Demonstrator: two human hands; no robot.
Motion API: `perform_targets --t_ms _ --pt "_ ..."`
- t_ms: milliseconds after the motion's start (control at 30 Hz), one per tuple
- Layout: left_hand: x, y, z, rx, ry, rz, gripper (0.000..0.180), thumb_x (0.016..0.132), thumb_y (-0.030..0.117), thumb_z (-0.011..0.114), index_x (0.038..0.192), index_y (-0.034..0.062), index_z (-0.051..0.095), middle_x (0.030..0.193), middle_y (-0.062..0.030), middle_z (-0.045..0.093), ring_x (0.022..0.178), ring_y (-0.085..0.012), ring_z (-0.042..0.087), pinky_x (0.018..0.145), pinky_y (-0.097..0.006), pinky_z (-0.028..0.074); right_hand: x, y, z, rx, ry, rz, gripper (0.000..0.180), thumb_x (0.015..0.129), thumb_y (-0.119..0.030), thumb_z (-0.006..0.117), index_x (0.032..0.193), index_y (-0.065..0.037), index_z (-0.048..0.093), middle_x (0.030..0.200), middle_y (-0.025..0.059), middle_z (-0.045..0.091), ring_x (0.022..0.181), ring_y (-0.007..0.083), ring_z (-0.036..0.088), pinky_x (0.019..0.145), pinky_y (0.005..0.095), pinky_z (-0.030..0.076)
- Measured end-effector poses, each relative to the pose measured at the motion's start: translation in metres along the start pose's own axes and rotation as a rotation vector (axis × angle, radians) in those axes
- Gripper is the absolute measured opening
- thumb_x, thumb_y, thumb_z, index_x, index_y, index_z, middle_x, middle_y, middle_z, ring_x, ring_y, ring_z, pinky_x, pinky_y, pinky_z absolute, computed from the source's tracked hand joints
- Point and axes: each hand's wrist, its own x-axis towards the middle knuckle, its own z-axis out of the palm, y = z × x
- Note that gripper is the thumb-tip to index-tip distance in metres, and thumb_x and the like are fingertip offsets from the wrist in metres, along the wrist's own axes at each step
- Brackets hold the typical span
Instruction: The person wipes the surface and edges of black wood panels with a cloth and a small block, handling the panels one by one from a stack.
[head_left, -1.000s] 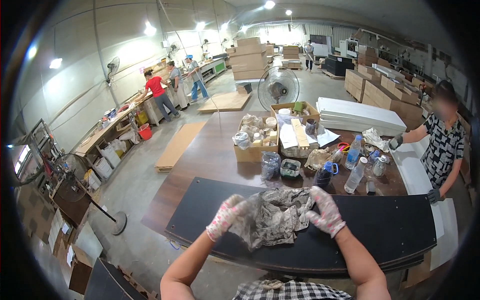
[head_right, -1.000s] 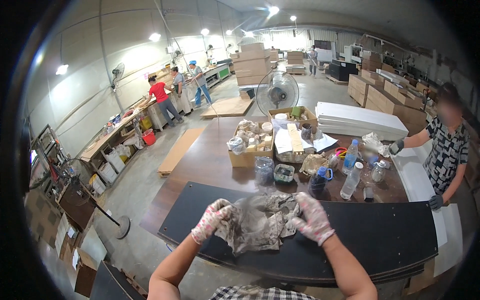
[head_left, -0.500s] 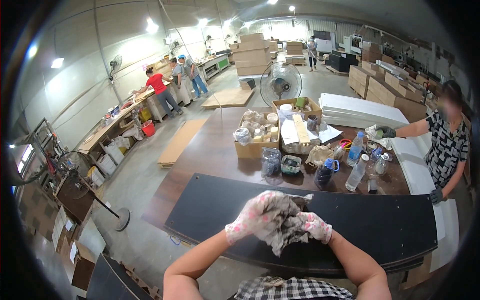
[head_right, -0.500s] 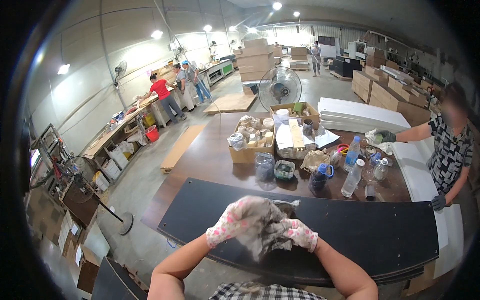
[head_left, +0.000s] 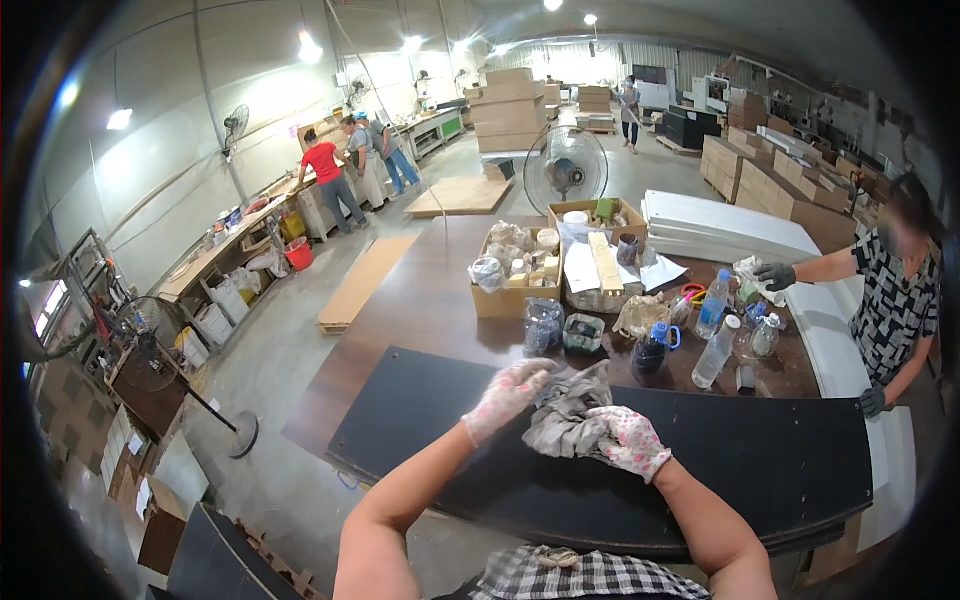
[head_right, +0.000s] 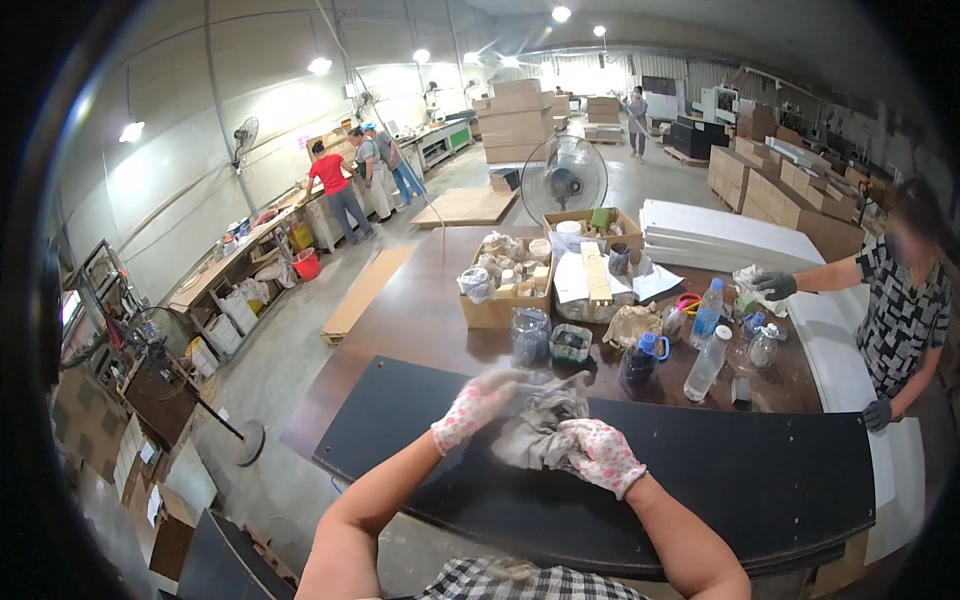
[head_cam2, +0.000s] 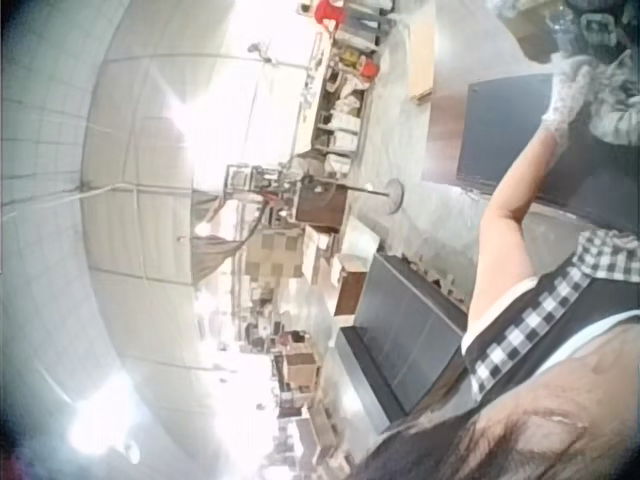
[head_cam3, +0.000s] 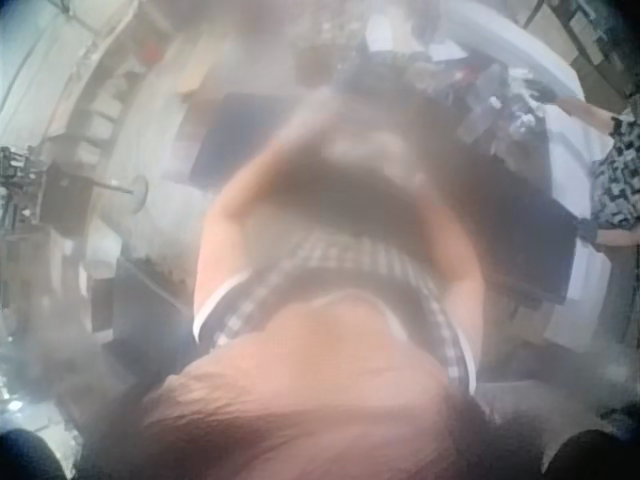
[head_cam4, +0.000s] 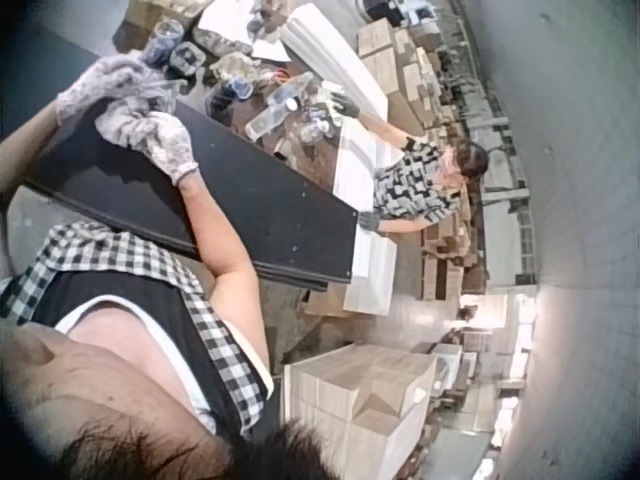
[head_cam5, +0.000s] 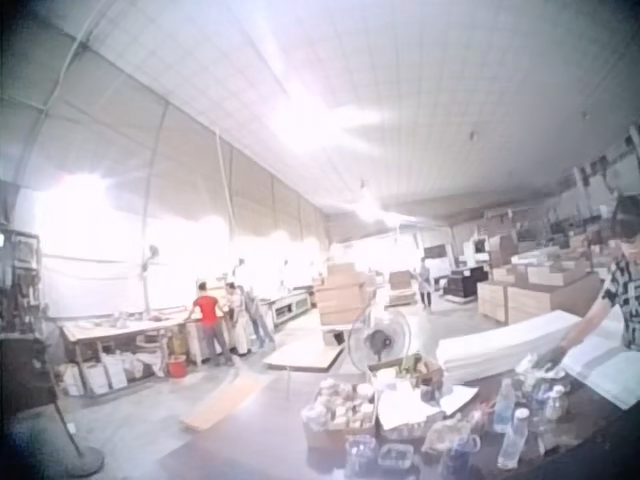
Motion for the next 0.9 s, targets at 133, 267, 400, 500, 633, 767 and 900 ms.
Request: perform_targets --t_ms 133,267,400,500,633,767,900 --pt "-0.02 0.033 0.003 0.391 -0.135 0.484 0.077 0.083 0.029 0.071 0.146 0.0101 0.03 0.146 -0.0173 0.037 0.137 -0.0366 0.034 0.11 -0.047 0.032 0.004 -0.008 0.003 0.327 -0.062 0.264 0.035 0.073 -0.003 0.067 0.108 -0.003 0.065 0.105 0.011 0.069 0.097 0.0223 0.066 0.088 0.0315 0.051" --pt "-0.034 0.042 0.062 0.717 -0.249 0.523 0.082 0.073 0.03 0.076 0.143 0.0102 0.037 0.144 -0.0184 0.04 0.131 -0.0419 0.038 0.107 -0.052 0.034 -0.008 0.004 -0.01 1.07 -0.019 0.47 0.03 0.084 -0.005 0.063 0.113 0.001 0.061 0.107 0.0063 0.067 0.098 0.0139 0.062 0.089 0.0286 0.049" --pt "-0.013 0.006 0.044 0.711 -0.242 0.36 0.063 0.071 0.015 0.072 0.131 0.0148 0.052 0.12 -0.0131 0.061 0.114 -0.0332 0.056 0.096 -0.042 0.046 -0.007 0.025 -0.014 0.79 0.417 0.441 0.027 0.089 -0.006 0.057 0.115 0.001 0.061 0.109 0.0061 0.065 0.098 0.0111 0.06 0.088 0.0268 0.047" --pt "-0.015 0.017 0.059 0.813 -0.408 0.584 0.063 0.073 0.026 0.074 0.132 0.0211 0.052 0.133 -0.0094 0.052 0.127 -0.0339 0.045 0.101 -0.055 0.037 -0.019 0.064 -0.015 0.52 0.547 0.697 0.027 0.095 -0.008 0.05 0.12 -0.003 0.06 0.107 0.0051 0.067 0.093 0.0109 0.062 0.083 0.0256 0.048" --pt "-0.036 0.034 0.091 0.822 -0.666 0.644 0.081 0.072 0.031 0.076 0.144 0.0275 0.039 0.146 -0.0102 0.038 0.138 -0.039 0.03 0.112 -0.059 0.023 -0.021 0.061 -0.015 0.536 0.584 0.712 0.025 0.097 -0.012 0.051 0.118 -0.003 0.061 0.106 0.0064 0.068 0.094 0.0132 0.063 0.083 0.0273 0.049" --pt "-0.027 0.002 0.039 0.645 -0.249 0.678 0.058 0.067 0.018 0.074 0.123 0.0144 0.057 0.132 -0.0138 0.05 0.123 -0.0392 0.045 0.098 -0.054 0.039 -0.025 0.062 -0.011 0.631 0.617 0.719 0.025 0.097 -0.014 0.051 0.118 -0.005 0.062 0.104 0.005 0.068 0.091 0.0118 0.062 0.081 0.0262 0.049" --pt "-0.012 -0.037 -0.078 0.977 0.104 0.275 0.028 0.076 0.013 0.064 0.103 0.0107 0.066 0.105 -0.0171 0.065 0.103 -0.0373 0.058 0.09 -0.048 0.045 -0.034 0.064 -0.026 0.626 0.634 0.76 0.026 0.098 -0.012 0.049 0.118 -0.002 0.061 0.103 0.0055 0.067 0.089 0.0102 0.061 0.081 0.0247 0.048"
